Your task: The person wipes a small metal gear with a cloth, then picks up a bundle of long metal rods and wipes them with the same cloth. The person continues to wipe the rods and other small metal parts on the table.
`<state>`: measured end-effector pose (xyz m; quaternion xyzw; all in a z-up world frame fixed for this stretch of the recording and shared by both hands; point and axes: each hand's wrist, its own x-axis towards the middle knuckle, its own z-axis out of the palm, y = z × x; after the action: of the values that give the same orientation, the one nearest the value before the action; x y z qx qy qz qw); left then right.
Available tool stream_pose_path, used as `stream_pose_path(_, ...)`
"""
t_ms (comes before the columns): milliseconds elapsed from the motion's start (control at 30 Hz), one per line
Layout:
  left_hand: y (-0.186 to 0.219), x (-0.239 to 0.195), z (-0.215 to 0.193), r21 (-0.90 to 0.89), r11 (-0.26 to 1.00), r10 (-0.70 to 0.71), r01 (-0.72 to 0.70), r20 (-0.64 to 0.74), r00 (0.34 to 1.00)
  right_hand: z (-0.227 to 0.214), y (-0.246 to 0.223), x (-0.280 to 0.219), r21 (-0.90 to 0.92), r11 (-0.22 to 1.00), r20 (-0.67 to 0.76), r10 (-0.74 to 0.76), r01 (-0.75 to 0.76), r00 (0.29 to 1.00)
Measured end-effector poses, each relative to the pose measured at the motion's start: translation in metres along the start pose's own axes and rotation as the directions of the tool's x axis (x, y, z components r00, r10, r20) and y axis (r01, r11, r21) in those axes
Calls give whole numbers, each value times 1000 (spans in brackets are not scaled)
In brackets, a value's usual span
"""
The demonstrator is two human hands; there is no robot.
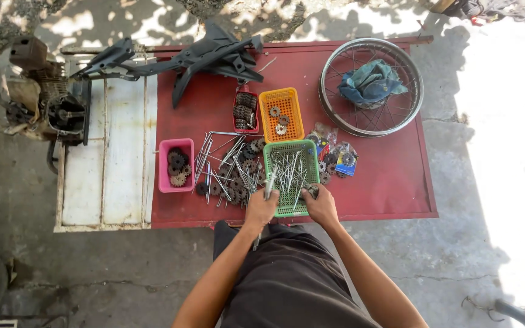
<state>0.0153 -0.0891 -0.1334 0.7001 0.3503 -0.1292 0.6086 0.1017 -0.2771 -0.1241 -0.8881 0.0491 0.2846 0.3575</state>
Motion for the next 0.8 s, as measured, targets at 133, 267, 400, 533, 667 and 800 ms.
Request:
stream_pose_path(133,59,-38,-29,-429,902,-50,43,-4,999,-3,-17,-9,110,993,54,-55,49,997)
stream_pose_path(267,109,-66,-52,-582,813,70,-18,68,995,-22,-98,-37,520,834,63,-253,184,965)
stream_pose_path(400,135,-86,-69,-611,785,175,-98,69,982,-29,-154,-48,576,766,55,-386,286,921)
stream_pose_path(533,120,-77,-80,-597,785,258,-168,68,964,-19,-187,-53,608,736,58,-415,298,908)
stream_pose_path(667,124,-80,-110,-655,729,331,-197,85,940,4,-207,-62,771,604,56,-383,205,922)
stream_pose_path(800,112,-73,-144,-705,681,368,-197,98,925,33,-228,-69,931,365,106,-290,7,951)
